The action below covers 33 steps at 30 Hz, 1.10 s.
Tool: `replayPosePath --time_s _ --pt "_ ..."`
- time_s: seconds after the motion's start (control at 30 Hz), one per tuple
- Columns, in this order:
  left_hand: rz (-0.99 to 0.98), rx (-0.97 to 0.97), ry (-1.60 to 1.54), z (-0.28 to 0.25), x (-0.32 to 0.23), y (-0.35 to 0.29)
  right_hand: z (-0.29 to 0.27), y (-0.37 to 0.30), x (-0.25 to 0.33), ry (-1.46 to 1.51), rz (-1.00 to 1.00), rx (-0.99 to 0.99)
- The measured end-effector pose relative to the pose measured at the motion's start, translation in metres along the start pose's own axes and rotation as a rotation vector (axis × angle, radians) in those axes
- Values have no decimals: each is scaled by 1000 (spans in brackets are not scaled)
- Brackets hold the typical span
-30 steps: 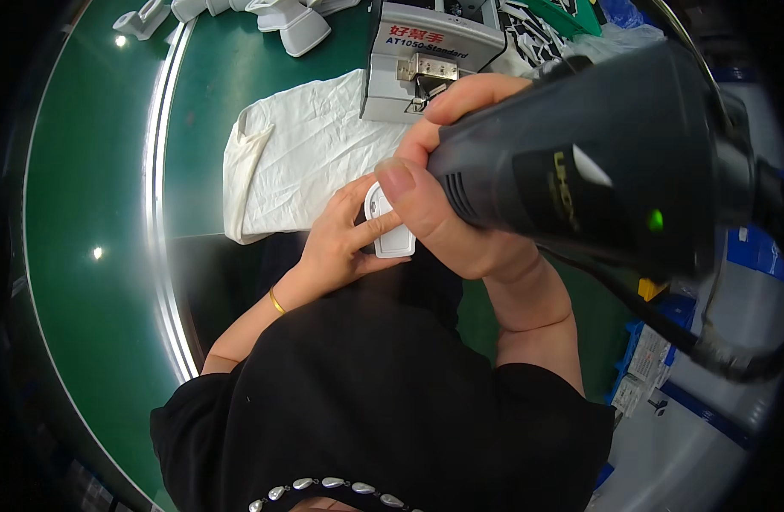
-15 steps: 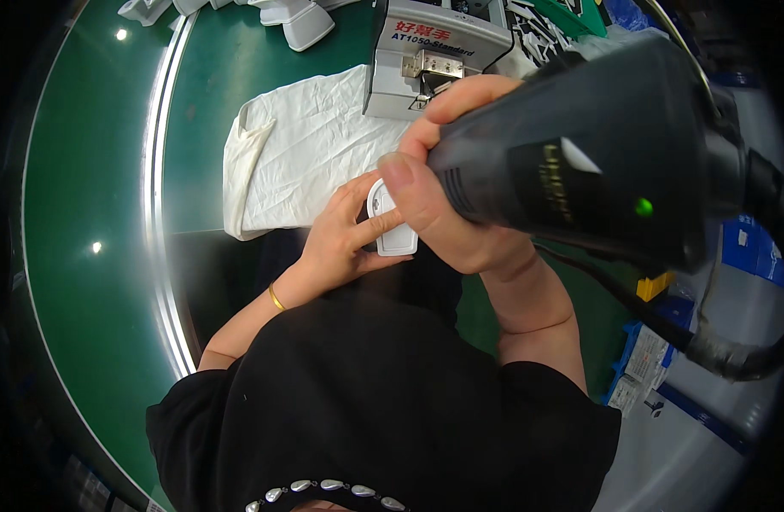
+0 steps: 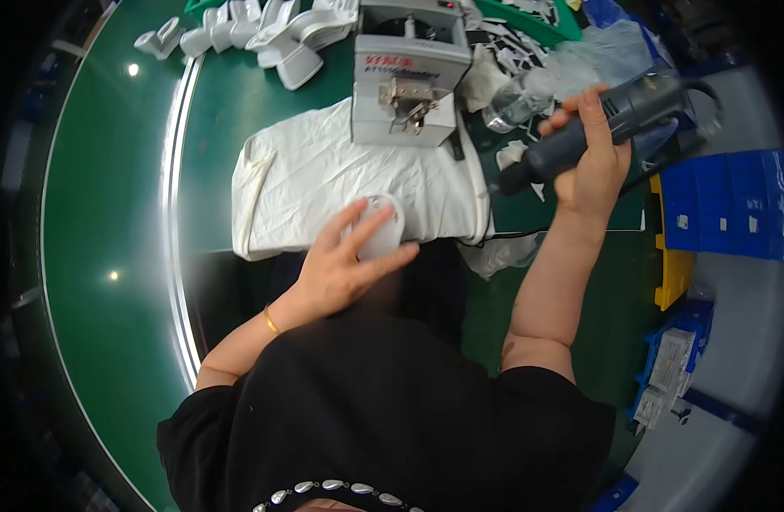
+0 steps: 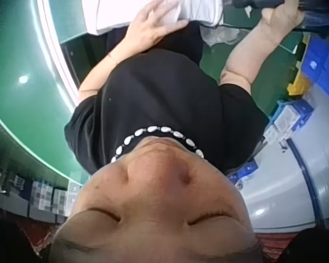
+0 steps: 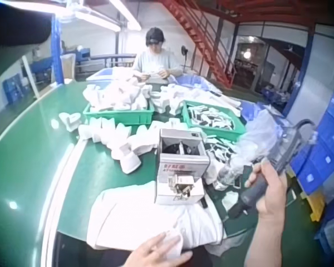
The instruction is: Assembling plastic housing components using an electric screwdriver.
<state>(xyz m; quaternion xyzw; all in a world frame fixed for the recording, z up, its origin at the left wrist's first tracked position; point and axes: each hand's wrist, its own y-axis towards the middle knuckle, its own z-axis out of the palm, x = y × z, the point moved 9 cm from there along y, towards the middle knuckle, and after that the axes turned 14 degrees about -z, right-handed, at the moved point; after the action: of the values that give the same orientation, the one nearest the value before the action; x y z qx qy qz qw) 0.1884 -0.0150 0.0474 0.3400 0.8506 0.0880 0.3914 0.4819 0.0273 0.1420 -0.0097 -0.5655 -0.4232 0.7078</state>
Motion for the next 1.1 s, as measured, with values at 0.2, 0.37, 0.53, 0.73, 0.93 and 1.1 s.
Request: replayPosePath --time_s 0.2,0.37,0.53,0.73,0.93,1.1 --pt "79 354 89 4 -10 9 -196 48 -83 -660 214 -149" --pt "20 227 218 -22 7 17 -251 55 -131 -795 208 -147" --pt "-370 -22 -10 -92 82 21 -268 60 -147 -956 191 -50" --pt "-856 -707 106 -250 270 -46 -273 52 -140 -927 141 -178" --pt "-1167 -767 340 -303 397 -111 -213 44 -86 -1012 -33 -143" --pt "-1263 -851 948 -307 315 -51 -191 35 -60 -914 -112 -124"
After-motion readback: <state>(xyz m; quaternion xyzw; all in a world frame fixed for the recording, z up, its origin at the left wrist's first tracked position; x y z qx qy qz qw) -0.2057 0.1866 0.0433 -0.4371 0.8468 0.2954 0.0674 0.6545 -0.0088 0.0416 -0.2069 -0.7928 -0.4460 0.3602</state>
